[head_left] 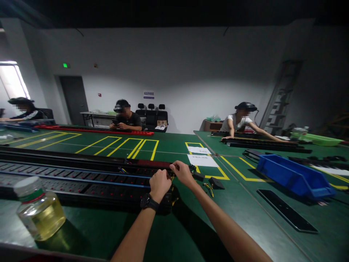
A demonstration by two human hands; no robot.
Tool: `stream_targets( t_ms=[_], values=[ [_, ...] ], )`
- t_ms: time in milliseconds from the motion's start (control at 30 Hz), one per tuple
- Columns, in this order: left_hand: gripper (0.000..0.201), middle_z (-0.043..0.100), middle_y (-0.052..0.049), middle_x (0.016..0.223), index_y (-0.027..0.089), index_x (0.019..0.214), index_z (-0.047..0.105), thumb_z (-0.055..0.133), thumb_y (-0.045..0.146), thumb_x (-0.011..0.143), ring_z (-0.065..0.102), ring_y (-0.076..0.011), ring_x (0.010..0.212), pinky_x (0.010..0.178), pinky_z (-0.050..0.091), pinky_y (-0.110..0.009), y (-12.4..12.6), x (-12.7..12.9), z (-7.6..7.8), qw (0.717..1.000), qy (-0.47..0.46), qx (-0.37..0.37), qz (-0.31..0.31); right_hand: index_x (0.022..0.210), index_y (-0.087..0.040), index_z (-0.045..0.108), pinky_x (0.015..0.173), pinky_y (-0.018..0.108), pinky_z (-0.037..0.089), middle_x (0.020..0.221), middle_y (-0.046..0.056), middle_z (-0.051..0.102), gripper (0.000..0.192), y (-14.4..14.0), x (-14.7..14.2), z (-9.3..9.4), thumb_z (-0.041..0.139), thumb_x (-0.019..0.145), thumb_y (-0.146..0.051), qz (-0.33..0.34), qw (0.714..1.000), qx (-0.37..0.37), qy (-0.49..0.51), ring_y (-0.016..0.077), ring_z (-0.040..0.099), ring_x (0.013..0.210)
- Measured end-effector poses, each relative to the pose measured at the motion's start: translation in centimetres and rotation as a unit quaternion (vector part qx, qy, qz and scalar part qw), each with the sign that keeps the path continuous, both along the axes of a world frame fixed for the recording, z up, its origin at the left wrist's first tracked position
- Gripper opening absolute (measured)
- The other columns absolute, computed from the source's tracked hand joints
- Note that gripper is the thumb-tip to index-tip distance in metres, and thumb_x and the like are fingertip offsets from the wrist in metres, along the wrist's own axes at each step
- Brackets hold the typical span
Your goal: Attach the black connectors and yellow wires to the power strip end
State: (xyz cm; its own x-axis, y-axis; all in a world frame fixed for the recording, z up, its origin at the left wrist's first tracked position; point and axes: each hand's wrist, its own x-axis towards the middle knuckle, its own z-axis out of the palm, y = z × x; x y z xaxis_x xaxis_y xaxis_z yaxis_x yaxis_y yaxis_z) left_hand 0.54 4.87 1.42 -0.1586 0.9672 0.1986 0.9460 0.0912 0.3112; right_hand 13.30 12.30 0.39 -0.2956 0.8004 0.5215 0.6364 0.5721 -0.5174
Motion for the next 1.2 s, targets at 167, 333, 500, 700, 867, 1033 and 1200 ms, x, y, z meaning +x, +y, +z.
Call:
stream_targets(
  t_ms=[167,333,500,700,867,1033,1200],
  values=[
    [0.020,0.072,-0.009,0.107,0.023,0.097,0.070,0.051,0.026,0.092,0.070,-0.0235,0.097,0.080,0.051,-0.030,0.1,0.1,-0.2,1.000,-0.002,0.013,-0.002,0.073,-0.019,0.062,0.055,0.025,0.037,0.063,0.001,0.065,0.031,-2.1,4.4,-2.0,0.057,0.092,-0.042,0.082,0.989,-0.092,0.077,0.0148,0.055,0.058],
    [0.017,0.072,-0.008,0.104,0.023,0.094,0.070,0.053,0.026,0.091,0.070,-0.0228,0.096,0.077,0.050,-0.029,0.2,0.2,-0.1,1.000,0.009,0.012,0.001,0.073,-0.018,0.062,0.054,0.023,0.038,0.064,0.001,0.066,0.027,-5.2,7.0,-4.1,0.064,0.087,-0.041,0.127,0.970,-0.179,0.101,0.0133,0.056,0.057],
    [0.018,0.072,-0.008,0.106,0.025,0.093,0.070,0.052,0.027,0.090,0.070,-0.0242,0.095,0.074,0.049,-0.029,0.3,0.2,0.4,1.000,0.014,-0.004,0.002,0.078,-0.018,0.067,0.056,0.022,0.036,0.068,-0.001,0.064,0.019,-7.5,6.4,-3.2,0.065,0.088,-0.034,0.103,0.984,-0.099,0.105,0.0122,0.054,0.060],
    [0.022,0.074,-0.008,0.106,0.026,0.095,0.071,0.050,0.029,0.089,0.070,-0.0247,0.095,0.074,0.049,-0.028,0.5,0.2,0.8,1.000,0.021,-0.019,0.001,0.079,-0.018,0.071,0.058,0.022,0.038,0.069,-0.001,0.068,0.020,-8.6,5.8,-3.2,0.064,0.089,-0.033,0.114,0.979,-0.129,0.107,0.0122,0.057,0.063],
    [0.024,0.074,-0.008,0.107,0.026,0.096,0.071,0.048,0.030,0.090,0.071,-0.0269,0.094,0.073,0.050,-0.031,0.4,0.2,1.0,0.999,0.033,-0.020,-0.006,0.074,-0.017,0.072,0.059,0.022,0.038,0.066,-0.001,0.069,0.020,-7.8,5.8,-4.4,0.064,0.088,-0.029,0.111,0.976,-0.156,0.103,0.0125,0.058,0.062],
    [0.025,0.073,-0.008,0.105,0.026,0.095,0.070,0.046,0.030,0.090,0.071,-0.0266,0.094,0.072,0.049,-0.030,0.5,0.3,0.8,0.999,0.045,-0.017,-0.007,0.073,-0.016,0.072,0.058,0.022,0.038,0.066,-0.001,0.068,0.017,-6.5,6.0,-5.1,0.064,0.086,-0.026,0.093,0.977,-0.157,0.108,0.0124,0.057,0.063],
    [0.023,0.073,-0.007,0.106,0.025,0.095,0.069,0.047,0.030,0.090,0.071,-0.0253,0.093,0.071,0.049,-0.028,0.5,0.3,0.9,0.999,0.048,-0.013,-0.007,0.070,-0.016,0.069,0.058,0.023,0.037,0.067,0.001,0.067,0.020,-4.9,6.8,-5.5,0.063,0.086,-0.027,0.038,0.981,-0.145,0.120,0.0126,0.057,0.062]
  ],
)
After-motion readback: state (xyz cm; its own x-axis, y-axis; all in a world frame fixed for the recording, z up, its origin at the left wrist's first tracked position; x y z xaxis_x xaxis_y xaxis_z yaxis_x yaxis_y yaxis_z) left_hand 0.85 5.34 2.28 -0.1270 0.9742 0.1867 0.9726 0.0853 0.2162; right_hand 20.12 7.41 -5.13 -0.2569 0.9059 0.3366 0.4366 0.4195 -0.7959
